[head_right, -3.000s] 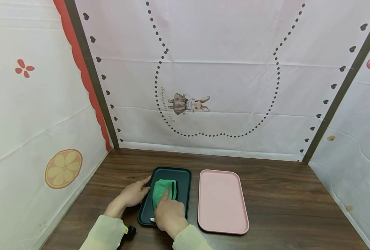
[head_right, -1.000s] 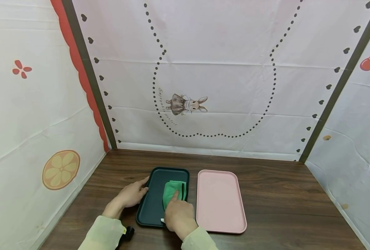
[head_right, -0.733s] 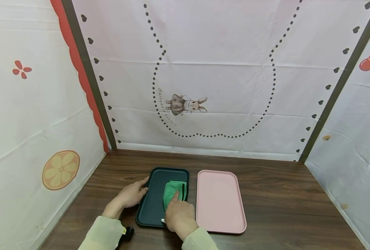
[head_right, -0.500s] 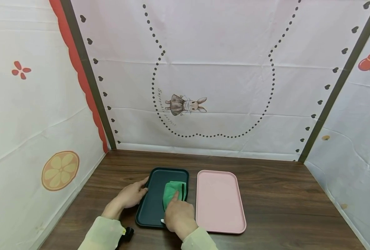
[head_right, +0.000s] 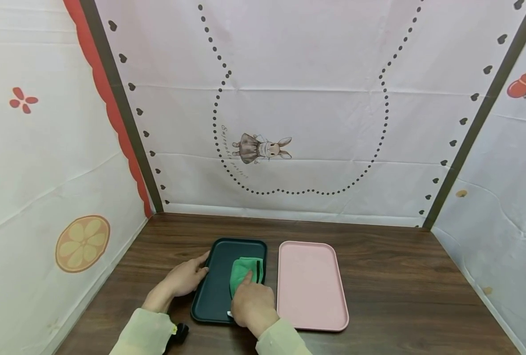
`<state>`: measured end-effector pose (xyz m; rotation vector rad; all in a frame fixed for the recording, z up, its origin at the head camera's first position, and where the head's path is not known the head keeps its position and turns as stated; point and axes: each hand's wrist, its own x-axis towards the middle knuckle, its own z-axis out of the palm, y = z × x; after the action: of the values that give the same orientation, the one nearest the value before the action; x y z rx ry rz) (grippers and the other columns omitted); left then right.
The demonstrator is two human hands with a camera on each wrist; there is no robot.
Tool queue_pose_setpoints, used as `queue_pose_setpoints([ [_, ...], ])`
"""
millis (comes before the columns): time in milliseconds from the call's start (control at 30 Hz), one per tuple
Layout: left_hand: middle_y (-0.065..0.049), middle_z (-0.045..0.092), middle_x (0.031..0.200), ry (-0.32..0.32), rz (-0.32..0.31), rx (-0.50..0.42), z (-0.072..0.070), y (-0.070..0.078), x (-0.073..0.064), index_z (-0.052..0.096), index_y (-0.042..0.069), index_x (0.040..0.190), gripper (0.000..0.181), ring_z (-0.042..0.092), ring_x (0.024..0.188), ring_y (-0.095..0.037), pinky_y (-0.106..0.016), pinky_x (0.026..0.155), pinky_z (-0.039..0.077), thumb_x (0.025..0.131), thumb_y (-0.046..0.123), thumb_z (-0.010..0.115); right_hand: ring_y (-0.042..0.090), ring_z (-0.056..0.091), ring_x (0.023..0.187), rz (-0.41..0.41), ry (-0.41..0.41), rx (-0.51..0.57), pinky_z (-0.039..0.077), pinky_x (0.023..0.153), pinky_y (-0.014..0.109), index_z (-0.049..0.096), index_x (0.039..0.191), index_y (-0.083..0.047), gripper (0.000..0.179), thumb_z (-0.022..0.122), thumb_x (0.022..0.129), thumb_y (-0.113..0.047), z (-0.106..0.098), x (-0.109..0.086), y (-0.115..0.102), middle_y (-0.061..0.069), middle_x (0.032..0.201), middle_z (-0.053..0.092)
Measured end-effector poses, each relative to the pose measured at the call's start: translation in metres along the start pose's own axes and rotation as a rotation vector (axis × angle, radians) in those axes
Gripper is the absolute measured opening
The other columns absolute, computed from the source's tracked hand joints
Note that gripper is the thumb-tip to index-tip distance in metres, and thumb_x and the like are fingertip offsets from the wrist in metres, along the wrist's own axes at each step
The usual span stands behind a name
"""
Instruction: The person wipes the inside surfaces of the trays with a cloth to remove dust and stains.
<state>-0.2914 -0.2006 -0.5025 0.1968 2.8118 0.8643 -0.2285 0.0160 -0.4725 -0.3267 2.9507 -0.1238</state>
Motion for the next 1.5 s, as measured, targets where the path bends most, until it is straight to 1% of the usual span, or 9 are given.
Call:
queue_pose_setpoints([
  [200,-0.002,0.056,0.064,-0.001,-0.001,-0.008,0.000,0.000,0.000,0.034,0.018,0.163,0.058,0.043,0.051,-0.017,-0.033,0.057,0.039,0.109,0.025,0.051,0.021,0.058,0.053,0.001,-0.009,-0.027,0.055,0.055,0.040,0.044,0.154,0.003,0.073,0.062,0.099,-0.041,-0.003,0.001,-0.001,0.008,0.058,0.058],
  [367,-0.002,0.056,0.064,-0.004,-0.001,-0.014,0.000,0.000,0.000,0.034,0.018,0.163,0.057,0.042,0.051,-0.017,-0.033,0.057,0.038,0.109,0.024,0.051,0.023,0.064,0.061,0.007,-0.022,-0.022,0.058,0.060,0.042,0.045,0.154,0.003,0.074,0.064,0.098,-0.041,-0.005,0.004,-0.002,0.012,0.070,0.066],
  [500,-0.002,0.056,0.064,-0.008,-0.002,-0.016,-0.001,0.000,0.000,0.033,0.018,0.164,0.058,0.043,0.051,-0.017,-0.033,0.057,0.038,0.109,0.024,0.051,0.024,0.067,0.066,0.007,-0.022,-0.020,0.059,0.065,0.043,0.045,0.153,0.004,0.075,0.065,0.097,-0.041,-0.006,0.006,-0.001,0.014,0.075,0.069],
  [833,-0.002,0.055,0.063,-0.001,0.006,-0.011,-0.002,0.001,-0.001,0.034,0.017,0.163,0.058,0.042,0.051,-0.017,-0.034,0.062,0.040,0.109,0.024,0.052,0.023,0.065,0.065,0.011,-0.048,-0.009,0.060,0.069,0.042,0.043,0.155,0.004,0.075,0.064,0.098,-0.040,-0.008,0.014,0.000,0.012,0.072,0.067],
  [967,-0.002,0.056,0.065,-0.001,0.006,-0.001,-0.002,0.000,0.000,0.033,0.017,0.164,0.058,0.043,0.052,-0.017,-0.033,0.065,0.041,0.109,0.024,0.051,0.022,0.065,0.066,0.014,-0.062,-0.007,0.060,0.071,0.042,0.042,0.155,0.004,0.075,0.064,0.099,-0.040,-0.010,0.018,0.001,0.013,0.076,0.068],
  [1100,-0.002,0.055,0.063,-0.001,0.004,-0.003,-0.002,0.000,-0.001,0.033,0.017,0.164,0.058,0.042,0.051,-0.016,-0.033,0.061,0.040,0.109,0.024,0.051,0.021,0.066,0.068,0.018,-0.065,-0.001,0.060,0.071,0.042,0.041,0.155,0.004,0.074,0.063,0.099,-0.040,-0.012,0.020,0.002,0.013,0.080,0.070],
  [1200,-0.002,0.056,0.063,-0.002,-0.002,-0.005,-0.002,0.001,-0.001,0.033,0.019,0.164,0.058,0.043,0.051,-0.017,-0.034,0.062,0.041,0.109,0.025,0.051,0.022,0.067,0.071,0.023,-0.057,0.005,0.060,0.071,0.042,0.041,0.155,0.005,0.075,0.064,0.099,-0.039,-0.012,0.022,0.002,0.014,0.082,0.070],
  [1333,-0.002,0.057,0.066,-0.001,0.001,0.004,-0.002,0.001,-0.002,0.033,0.018,0.164,0.058,0.044,0.053,-0.018,-0.034,0.066,0.041,0.109,0.025,0.050,0.022,0.067,0.070,0.030,-0.055,0.011,0.059,0.071,0.042,0.041,0.155,0.005,0.075,0.064,0.099,-0.038,-0.012,0.025,0.003,0.014,0.075,0.068],
  [1500,-0.002,0.056,0.063,-0.002,-0.005,-0.007,-0.002,0.001,-0.002,0.033,0.018,0.164,0.058,0.043,0.051,-0.017,-0.033,0.061,0.040,0.109,0.025,0.050,0.021,0.063,0.063,0.031,-0.064,0.007,0.058,0.068,0.041,0.039,0.157,0.004,0.075,0.062,0.100,-0.039,-0.015,0.026,0.003,0.010,0.065,0.063],
])
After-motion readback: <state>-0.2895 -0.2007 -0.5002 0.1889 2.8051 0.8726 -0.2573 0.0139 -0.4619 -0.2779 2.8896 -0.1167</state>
